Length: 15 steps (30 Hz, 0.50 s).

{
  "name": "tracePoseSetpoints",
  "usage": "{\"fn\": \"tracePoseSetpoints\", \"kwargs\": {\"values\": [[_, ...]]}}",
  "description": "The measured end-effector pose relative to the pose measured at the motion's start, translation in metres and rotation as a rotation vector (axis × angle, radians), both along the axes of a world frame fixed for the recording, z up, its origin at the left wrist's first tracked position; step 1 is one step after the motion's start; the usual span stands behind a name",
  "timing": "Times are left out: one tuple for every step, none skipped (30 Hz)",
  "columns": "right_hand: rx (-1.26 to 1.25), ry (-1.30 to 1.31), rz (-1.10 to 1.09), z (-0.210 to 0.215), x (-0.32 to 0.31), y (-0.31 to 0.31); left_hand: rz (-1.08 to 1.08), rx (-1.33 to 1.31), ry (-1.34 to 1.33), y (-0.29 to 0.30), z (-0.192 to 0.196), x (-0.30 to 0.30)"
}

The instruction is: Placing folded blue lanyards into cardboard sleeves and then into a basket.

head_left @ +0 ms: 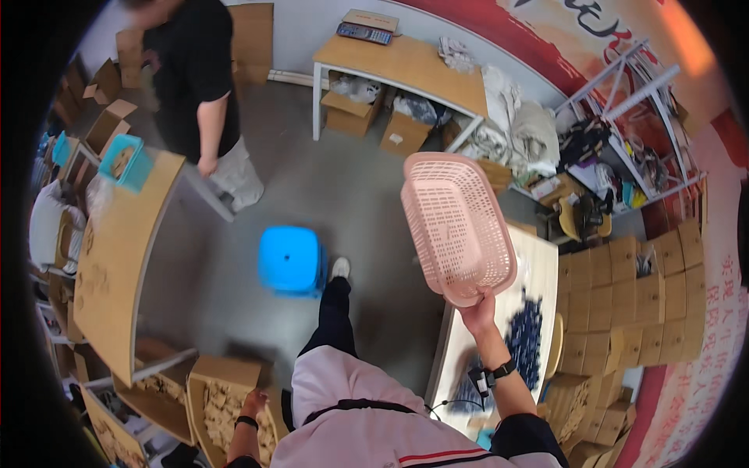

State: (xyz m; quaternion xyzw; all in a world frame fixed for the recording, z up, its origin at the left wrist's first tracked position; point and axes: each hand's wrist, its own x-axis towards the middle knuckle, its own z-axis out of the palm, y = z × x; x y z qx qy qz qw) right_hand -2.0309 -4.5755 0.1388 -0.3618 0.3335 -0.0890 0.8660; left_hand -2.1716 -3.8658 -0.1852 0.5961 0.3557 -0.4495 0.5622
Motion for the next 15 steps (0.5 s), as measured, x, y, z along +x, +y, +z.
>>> {"fn": "tracePoseSetpoints", "kwargs": {"values": [[0.025,0.005,0.007,0.002,0.052,-0.021,0.013,-0.006,0.003,-0.028,-0.021,0.037],[0.054,0.01,0.008,0.004,0.103,-0.04,-0.083,0.011,-0.053,-0.05,-0.033,0.076],[0.025,-0.025,-0.025,0.001,0.149,-0.065,-0.18,0.028,-0.094,-0.076,-0.037,0.097],[0.03,-0.055,-0.025,-0.011,0.206,-0.088,-0.373,0.188,-0.293,-0.089,-0.044,0.123],[0.066,-0.1,-0.042,-0.026,0.258,-0.114,-0.583,0.334,-0.482,-0.105,-0.043,0.147],[0.061,-0.048,-0.161,-0.04,0.296,-0.157,-0.615,0.342,-0.493,-0.152,-0.021,0.201],[0.029,-0.107,-0.138,-0.046,0.339,-0.193,-0.618,0.298,-0.624,-0.2,0.023,0.257],[-0.001,-0.042,-0.234,-0.067,0.382,-0.239,-0.25,0.09,-0.405,-0.254,0.096,0.328],[0.038,-0.105,-0.333,-0.101,0.422,-0.299,-0.216,0.052,-0.448,-0.269,0.109,0.372],[-0.008,-0.135,-0.302,-0.125,0.463,-0.346,-0.168,0.027,-0.485,-0.273,0.108,0.404],[-0.04,-0.162,-0.264,-0.147,0.507,-0.37,0.008,-0.035,-0.5,-0.275,0.107,0.429],[-0.67,0.084,0.014,-0.169,0.559,-0.355,0.223,-0.041,-0.509,-0.268,0.114,0.426],[-1.314,0.24,0.331,-0.188,0.608,-0.342,0.446,-0.073,-0.582,-0.269,0.128,0.426],[-1.614,-0.015,0.211,-0.218,0.65,-0.398,0.206,0.2,-0.667,-0.284,0.127,0.466],[-1.949,-0.24,0.057,-0.253,0.689,-0.458,0.14,0.302,-0.719,-0.311,0.135,0.509]]}}
